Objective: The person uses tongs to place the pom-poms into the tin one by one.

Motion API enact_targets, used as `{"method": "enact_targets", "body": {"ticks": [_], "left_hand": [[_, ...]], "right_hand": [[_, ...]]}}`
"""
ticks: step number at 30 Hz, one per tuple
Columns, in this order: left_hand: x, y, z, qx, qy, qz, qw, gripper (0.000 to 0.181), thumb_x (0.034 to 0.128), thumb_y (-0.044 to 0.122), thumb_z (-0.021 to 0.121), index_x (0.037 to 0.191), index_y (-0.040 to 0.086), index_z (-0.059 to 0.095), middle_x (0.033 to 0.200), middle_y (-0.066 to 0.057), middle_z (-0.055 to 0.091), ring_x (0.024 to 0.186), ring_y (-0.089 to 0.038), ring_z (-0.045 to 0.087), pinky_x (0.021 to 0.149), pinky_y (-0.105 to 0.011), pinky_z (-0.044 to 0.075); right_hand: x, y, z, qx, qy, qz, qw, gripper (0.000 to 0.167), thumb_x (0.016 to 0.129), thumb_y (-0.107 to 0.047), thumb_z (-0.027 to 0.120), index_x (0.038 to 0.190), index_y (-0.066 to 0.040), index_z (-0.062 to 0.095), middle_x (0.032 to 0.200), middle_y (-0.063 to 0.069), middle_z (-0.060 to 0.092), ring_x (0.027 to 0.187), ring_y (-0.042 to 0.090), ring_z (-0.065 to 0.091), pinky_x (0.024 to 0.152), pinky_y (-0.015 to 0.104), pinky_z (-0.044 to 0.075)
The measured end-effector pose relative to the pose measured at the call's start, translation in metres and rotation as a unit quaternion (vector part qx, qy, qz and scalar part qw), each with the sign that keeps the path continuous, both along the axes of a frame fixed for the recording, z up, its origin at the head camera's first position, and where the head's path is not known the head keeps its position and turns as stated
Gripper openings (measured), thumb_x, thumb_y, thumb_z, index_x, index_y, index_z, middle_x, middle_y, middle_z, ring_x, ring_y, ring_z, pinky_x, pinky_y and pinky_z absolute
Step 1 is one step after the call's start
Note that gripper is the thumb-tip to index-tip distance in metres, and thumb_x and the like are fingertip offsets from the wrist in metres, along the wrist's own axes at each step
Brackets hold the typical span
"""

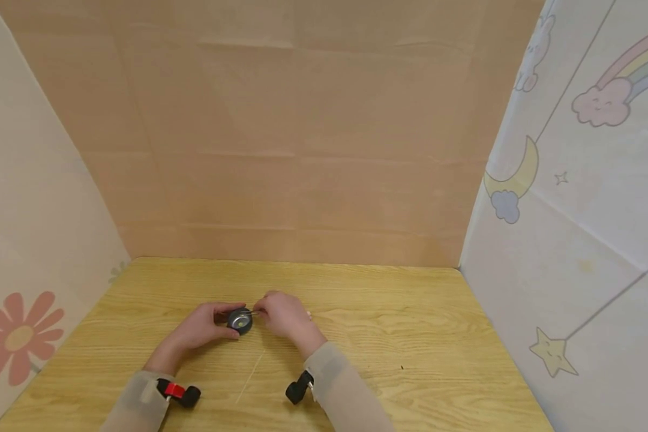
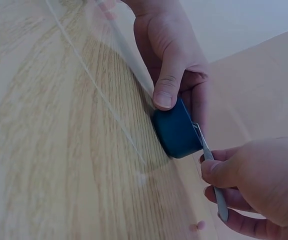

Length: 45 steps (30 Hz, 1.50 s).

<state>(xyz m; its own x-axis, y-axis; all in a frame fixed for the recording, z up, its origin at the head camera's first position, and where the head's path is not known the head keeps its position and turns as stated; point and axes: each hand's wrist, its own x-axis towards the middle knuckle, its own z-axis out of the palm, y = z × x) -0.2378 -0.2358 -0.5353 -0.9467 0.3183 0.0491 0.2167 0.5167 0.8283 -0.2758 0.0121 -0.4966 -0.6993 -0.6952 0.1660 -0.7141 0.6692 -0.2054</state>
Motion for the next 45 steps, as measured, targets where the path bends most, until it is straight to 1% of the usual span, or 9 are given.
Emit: {"method": "enact_targets", "body": {"ticks": [9,15,20,27,31,35,39,45], "left_hand": [[0.0,0.0,0.001,-0.001,-0.001,-0.002,1.0,0.068,0.0839,0.023,0.095,0.145,0.008,0.068,0.138,-0.011,0.07,0.121,-0.027,0.067,0.103,-0.05,0.052],[0.0,0.0,-0.001,-0.004,0.002,-0.003,1.0,0.068,0.0839,0.023,0.095,0.145,0.008,0.068,0.138,-0.01,0.07,0.123,-0.028,0.067,0.104,-0.051,0.052],[0.0,0.001,-0.002,-0.009,0.004,-0.001,1.0,0.069,0.0834,0.024,0.095,0.145,0.009,0.069,0.139,-0.01,0.07,0.123,-0.028,0.066,0.104,-0.051,0.052],[0.0,0.0,-0.002,-0.008,0.003,0.002,1.0,0.07,0.0825,0.024,0.096,0.145,0.009,0.069,0.139,-0.011,0.07,0.122,-0.028,0.066,0.103,-0.05,0.052],[0.0,-0.001,-0.002,-0.009,0.002,0.002,1.0,0.07,0.0826,0.024,0.096,0.145,0.009,0.069,0.139,-0.011,0.07,0.123,-0.029,0.066,0.104,-0.052,0.052],[0.0,-0.001,-0.002,-0.005,0.002,0.0,1.0,0.069,0.0827,0.023,0.096,0.145,0.008,0.069,0.139,-0.011,0.07,0.123,-0.03,0.066,0.104,-0.052,0.052],[-0.001,-0.002,-0.003,-0.002,0.002,-0.003,1.0,0.069,0.0829,0.023,0.096,0.145,0.008,0.068,0.139,-0.011,0.07,0.123,-0.029,0.066,0.103,-0.05,0.052],[-0.001,-0.002,-0.003,-0.006,0.002,-0.003,1.0,0.069,0.0837,0.025,0.095,0.145,0.009,0.068,0.139,-0.01,0.07,0.123,-0.027,0.066,0.102,-0.044,0.053]], "right_hand": [[0.003,0.002,0.002,-0.007,-0.012,-0.005,0.9999,0.019,0.104,-0.016,0.073,0.119,-0.021,0.084,0.11,-0.006,0.078,0.101,0.011,0.072,0.085,0.031,0.059],[0.004,0.014,0.005,-0.034,-0.007,-0.003,0.9994,0.018,0.105,-0.018,0.072,0.118,-0.02,0.084,0.112,-0.007,0.079,0.104,0.011,0.073,0.089,0.033,0.059],[0.006,0.035,0.008,-0.066,-0.002,0.003,0.9978,0.019,0.106,-0.016,0.07,0.119,-0.019,0.083,0.112,-0.005,0.079,0.104,0.013,0.074,0.091,0.036,0.059],[0.008,0.071,0.01,-0.088,-0.019,-0.015,0.9959,0.019,0.105,-0.017,0.071,0.12,-0.017,0.082,0.11,-0.004,0.079,0.099,0.014,0.073,0.087,0.039,0.06],[0.009,0.091,0.01,-0.086,-0.017,-0.022,0.9959,0.018,0.104,-0.015,0.072,0.12,-0.015,0.082,0.11,-0.003,0.079,0.099,0.015,0.073,0.085,0.039,0.06],[0.009,0.109,0.006,-0.082,-0.003,-0.018,0.9965,0.019,0.104,-0.013,0.073,0.12,-0.015,0.082,0.11,-0.002,0.08,0.098,0.015,0.073,0.083,0.037,0.06],[0.011,0.126,0.002,-0.079,0.002,-0.01,0.9968,0.018,0.102,-0.012,0.074,0.118,-0.014,0.083,0.108,-0.002,0.08,0.095,0.015,0.073,0.082,0.037,0.06],[0.018,0.149,-0.002,-0.068,-0.012,-0.017,0.9975,0.019,0.102,-0.011,0.074,0.119,-0.015,0.083,0.11,-0.003,0.08,0.1,0.015,0.073,0.085,0.04,0.06]]}}
